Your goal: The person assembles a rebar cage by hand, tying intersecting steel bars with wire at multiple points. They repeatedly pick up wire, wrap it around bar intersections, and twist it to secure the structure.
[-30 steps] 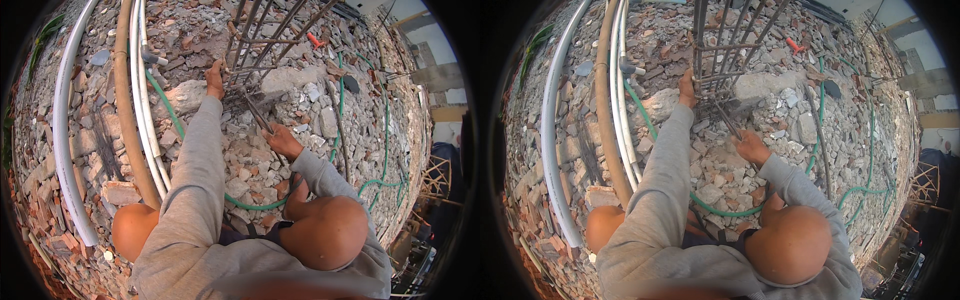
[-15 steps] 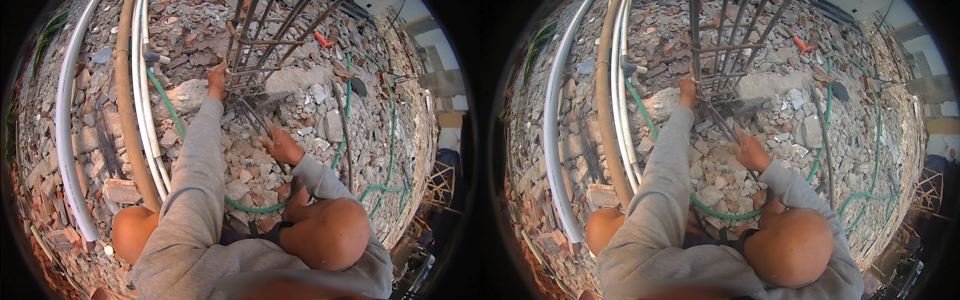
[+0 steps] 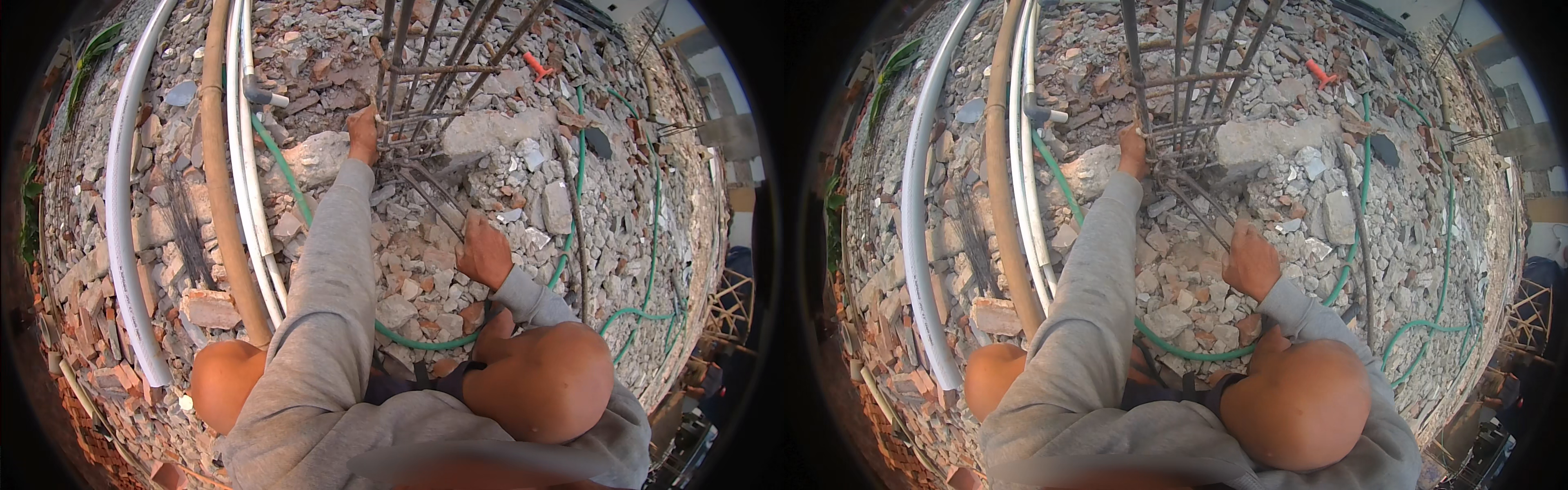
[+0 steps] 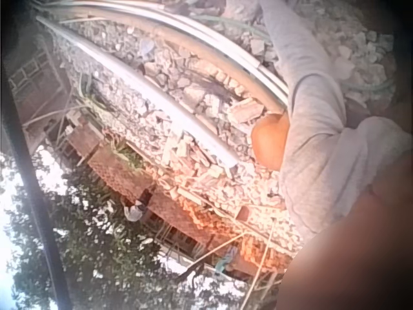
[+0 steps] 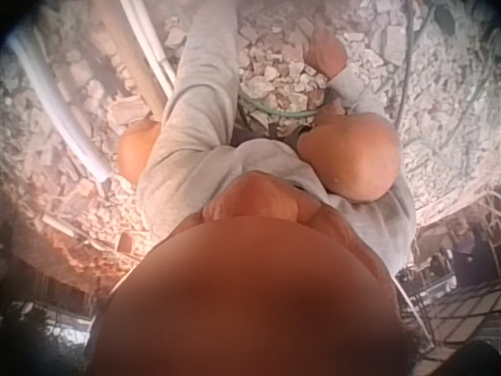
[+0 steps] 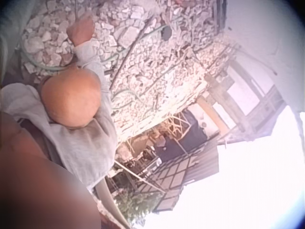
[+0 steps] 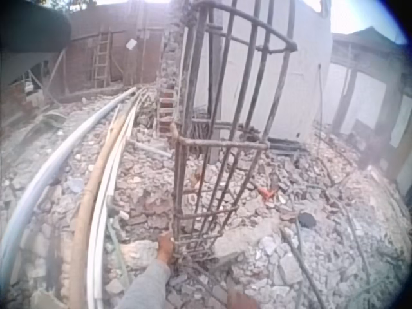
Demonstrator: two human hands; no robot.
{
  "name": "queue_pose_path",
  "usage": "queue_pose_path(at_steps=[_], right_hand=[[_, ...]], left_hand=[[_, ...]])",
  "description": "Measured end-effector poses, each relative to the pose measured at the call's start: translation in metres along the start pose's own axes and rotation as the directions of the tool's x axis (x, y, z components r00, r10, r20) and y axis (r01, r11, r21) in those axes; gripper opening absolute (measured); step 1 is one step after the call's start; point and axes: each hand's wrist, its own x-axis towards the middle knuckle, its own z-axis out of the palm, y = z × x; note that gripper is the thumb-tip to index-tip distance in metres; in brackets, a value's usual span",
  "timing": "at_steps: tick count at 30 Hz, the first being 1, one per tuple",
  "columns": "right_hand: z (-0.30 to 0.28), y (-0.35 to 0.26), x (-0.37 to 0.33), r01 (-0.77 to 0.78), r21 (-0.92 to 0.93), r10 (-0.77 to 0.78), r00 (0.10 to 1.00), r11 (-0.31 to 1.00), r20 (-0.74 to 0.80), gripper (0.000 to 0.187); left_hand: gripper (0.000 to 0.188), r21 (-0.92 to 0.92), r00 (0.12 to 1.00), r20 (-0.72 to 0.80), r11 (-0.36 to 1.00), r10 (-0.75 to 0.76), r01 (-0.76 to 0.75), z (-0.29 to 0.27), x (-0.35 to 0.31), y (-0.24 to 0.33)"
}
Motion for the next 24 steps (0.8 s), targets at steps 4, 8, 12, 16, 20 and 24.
queue_pose_path(at_steps=[4, 8, 12, 16, 20, 24], right_hand=[[-0.002, 0.000, -0.001, 0.056, -0.073, -0.059, 0.997, 0.996, -0.042, 0.032], [-0.037, -0.008, 0.007, 0.105, -0.119, -0.104, 0.994, 0.987, 0.016, 0.026], [-0.091, -0.024, 0.029, 0.201, -0.240, -0.136, 0.955, 0.950, 0.263, 0.030], [-0.119, -0.048, 0.037, 0.245, -0.314, -0.162, 0.950, 0.917, 0.267, 0.031], [-0.101, -0.073, 0.017, 0.117, -0.409, -0.056, 0.986, 0.905, 0.156, 0.037], [-0.060, -0.087, -0.007, -0.031, -0.301, 0.052, 0.997, 0.953, 0.062, 0.040]], left_hand=[[0.030, 0.019, 1.000, 0.007, 1.000, -0.021, 0.021, 0.013, -0.018, 0.020], [0.030, 0.082, 1.000, 0.006, 0.996, -0.028, 0.028, 0.015, -0.025, 0.028], [0.029, 0.150, 1.000, 0.022, 0.989, 0.001, -0.004, 0.003, -0.006, 0.017], [0.030, 0.285, 0.961, 0.178, 0.924, 0.211, -0.256, -0.003, 0.008, 0.007], [0.033, 0.225, 0.982, 0.018, 0.956, 0.188, -0.187, 0.001, -0.008, 0.017], [0.035, -0.009, 0.854, 0.165, 0.867, 0.493, -0.499, -0.008, -0.037, 0.048]])
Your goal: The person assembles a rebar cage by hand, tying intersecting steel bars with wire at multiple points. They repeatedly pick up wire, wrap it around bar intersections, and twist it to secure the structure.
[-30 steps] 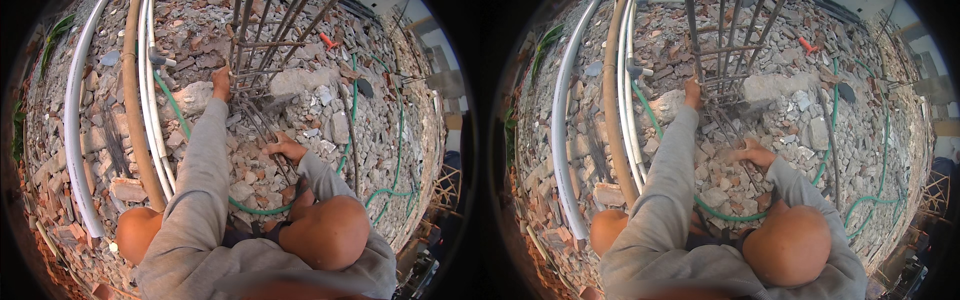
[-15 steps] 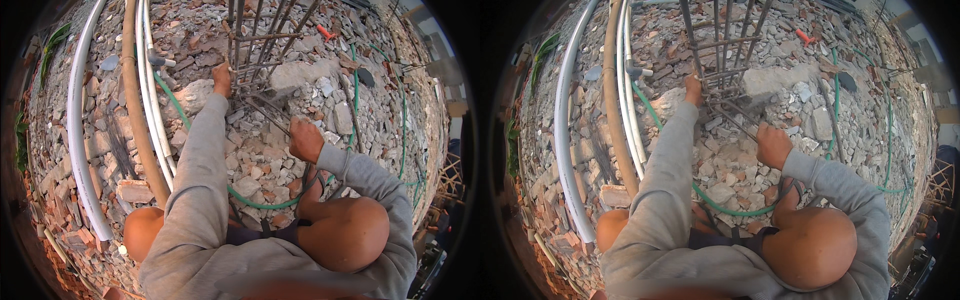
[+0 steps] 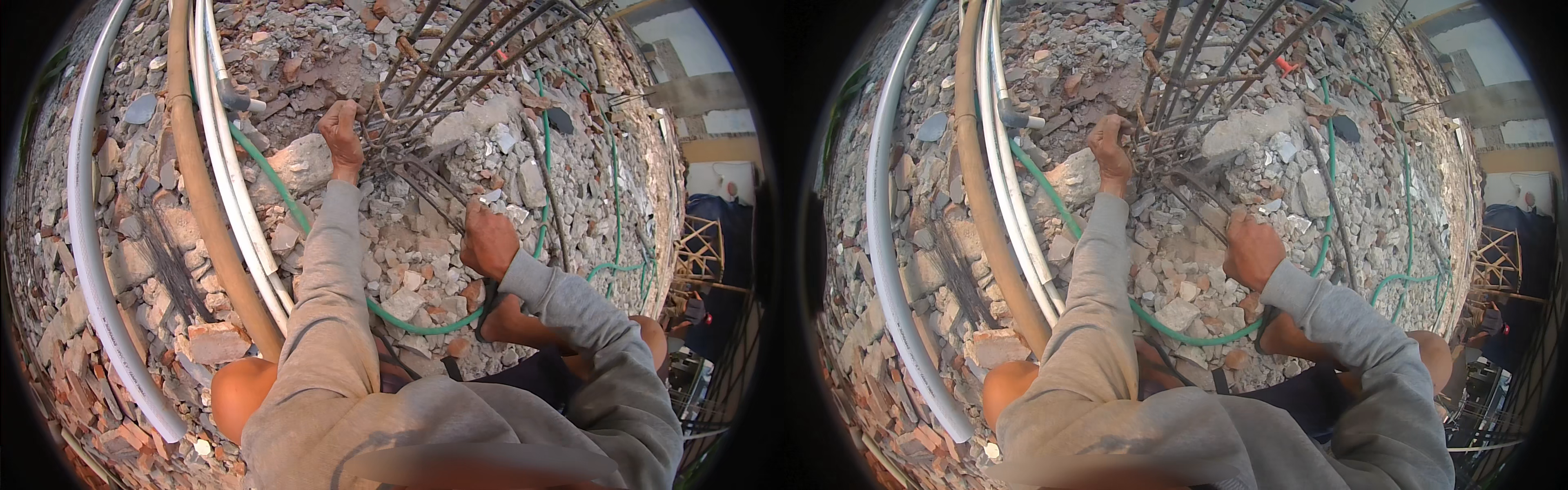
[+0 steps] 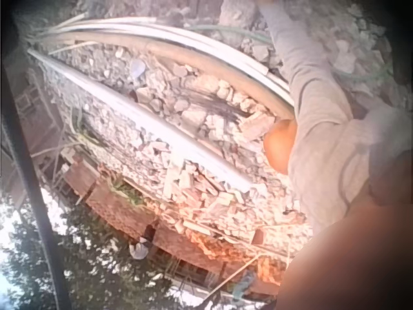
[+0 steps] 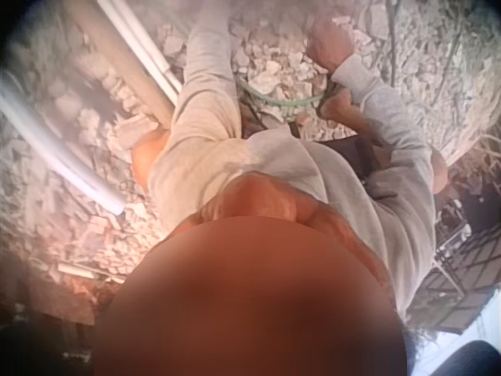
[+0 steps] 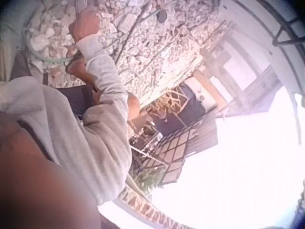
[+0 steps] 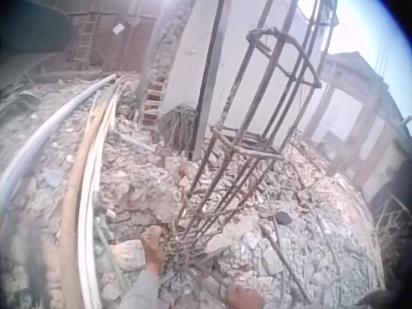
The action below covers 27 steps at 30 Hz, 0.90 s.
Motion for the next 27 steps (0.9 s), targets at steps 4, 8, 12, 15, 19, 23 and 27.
queue_pose_path(at_steps=[4, 8, 12, 15, 19, 23, 27], right_hand=[[0.021, -0.005, -0.006, -0.052, 0.028, 0.054, 0.998, 0.998, -0.039, 0.041], [0.024, -0.007, -0.010, -0.063, 0.069, 0.066, 0.997, 0.996, -0.047, 0.042], [0.027, -0.011, -0.012, -0.114, 0.143, 0.118, 0.993, 0.983, -0.022, 0.048], [0.035, -0.017, -0.015, -0.132, 0.183, 0.142, 0.989, 0.974, -0.046, 0.053], [0.049, -0.029, -0.018, -0.178, 0.330, 0.187, 0.982, 0.927, 0.002, 0.067], [0.063, -0.022, -0.019, -0.158, 0.408, 0.160, 0.987, 0.899, 0.029, 0.061], [0.075, 0.027, -0.009, -0.016, 0.400, 0.018, 1.000, 0.916, -0.001, 0.054]], left_hand=[[0.034, 0.124, 0.929, 0.369, 0.992, -0.015, -0.033, -0.008, -0.009, 0.025], [0.039, 0.134, 0.844, 0.532, 0.991, -0.065, -0.008, -0.010, 0.002, 0.025], [0.042, -0.025, 0.750, 0.637, 0.967, -0.180, 0.253, -0.008, -0.001, 0.002], [0.039, -0.187, 0.861, 0.467, 0.930, -0.201, 0.318, -0.003, -0.014, -0.015], [0.026, -0.125, 0.830, 0.534, 0.956, -0.159, 0.264, 0.000, -0.013, -0.013], [0.024, -0.116, 0.801, 0.574, 0.951, -0.170, 0.285, 0.006, -0.007, -0.003], [0.028, -0.168, 0.807, 0.576, 0.946, -0.132, 0.276, 0.009, -0.007, -0.001]])
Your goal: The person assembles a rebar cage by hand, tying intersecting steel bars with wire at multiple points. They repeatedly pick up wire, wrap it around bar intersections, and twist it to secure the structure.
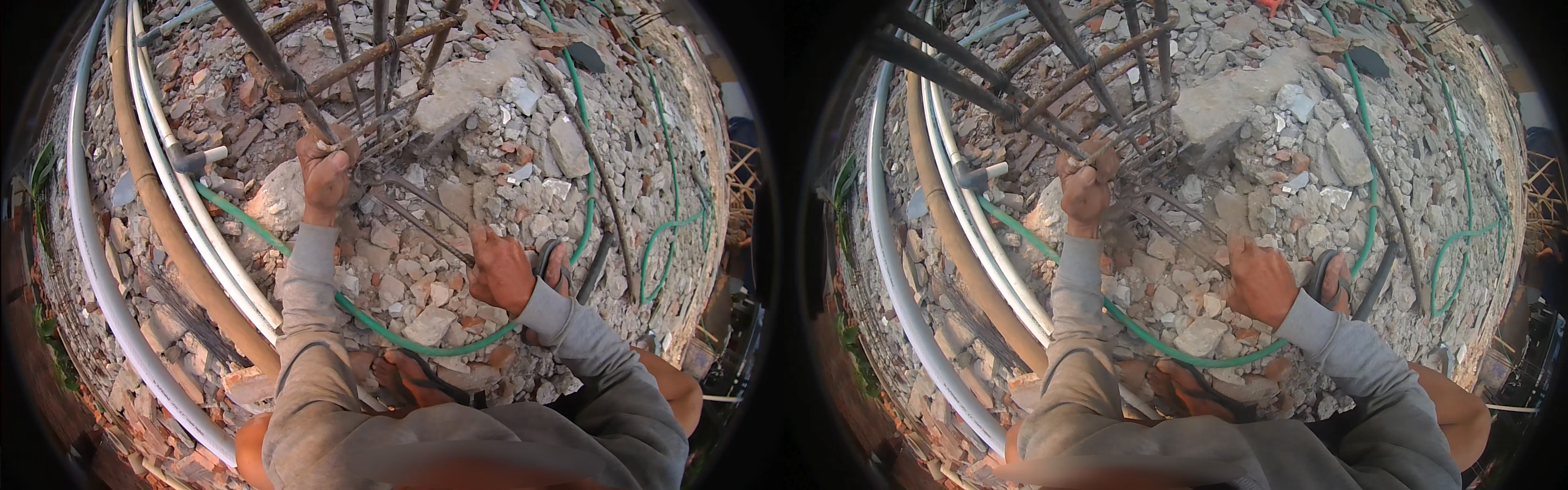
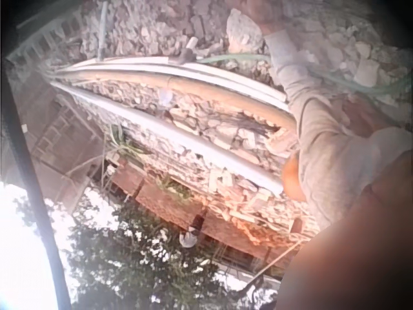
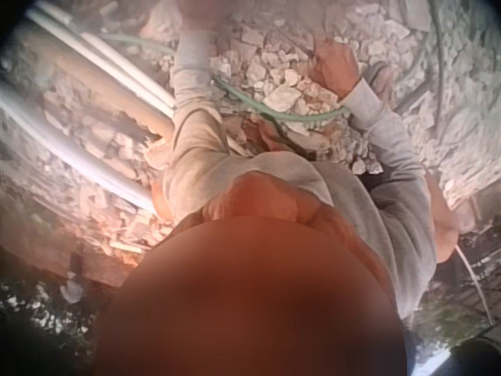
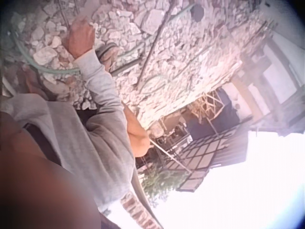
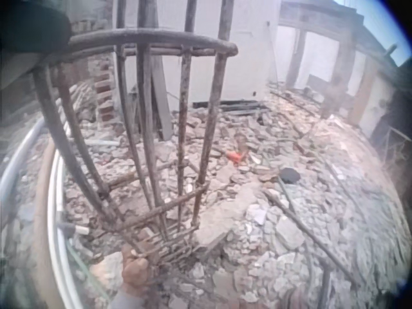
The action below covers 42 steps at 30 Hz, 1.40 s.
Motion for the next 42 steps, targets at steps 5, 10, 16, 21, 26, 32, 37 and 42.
queue_pose_path(at_steps=[5, 10, 16, 21, 26, 32, 37, 42], right_hand=[[-0.022, 0.076, 0.045, 0.252, -0.067, -0.250, 0.968, 0.965, 0.029, 0.058], [-0.020, 0.082, 0.050, 0.262, -0.052, -0.260, 0.965, 0.964, 0.041, 0.060], [-0.002, 0.034, 0.015, 0.143, -0.045, -0.146, 0.986, 0.989, -0.074, 0.055], [0.017, 0.022, 0.008, 0.022, 0.032, -0.019, 0.997, 0.999, -0.076, 0.052], [0.074, -0.026, -0.014, -0.056, 0.270, 0.107, 0.979, 0.961, -0.175, 0.042], [0.114, -0.125, -0.009, -0.348, 0.812, -0.080, 0.932, -0.468, 0.354, 0.027], [0.133, -0.196, 0.018, -0.266, 0.610, -0.062, 0.940, -0.746, 0.335, 0.024], [0.158, -0.256, 0.066, -0.183, 0.623, 0.008, 0.957, -0.760, 0.291, 0.017]], left_hand=[[0.028, 0.148, 1.000, 0.025, 0.989, 0.009, -0.013, -0.003, -0.001, -0.002], [0.026, 0.106, 0.999, -0.037, 0.994, -0.013, 0.017, -0.003, 0.000, -0.003], [0.041, 0.351, 0.999, -0.053, 0.936, 0.008, 0.011, 0.005, -0.004, 0.028], [0.075, 0.766, 0.887, -0.120, 0.610, 0.447, -0.204, 0.048, 0.016, 0.108], [0.094, 0.417, 0.846, 0.165, 0.741, 0.507, -0.526, 0.101, 0.114, 0.210], [0.056, 0.307, 0.943, 0.217, 0.899, 0.253, -0.312, 0.119, 0.165, 0.245], [0.108, 0.939, 0.967, -0.051, 0.318, -0.250, 0.132, 0.087, -0.002, 0.200], [0.111, 0.809, 0.733, -0.286, 0.254, -0.617, 0.529, 0.045, -0.104, 0.167]])
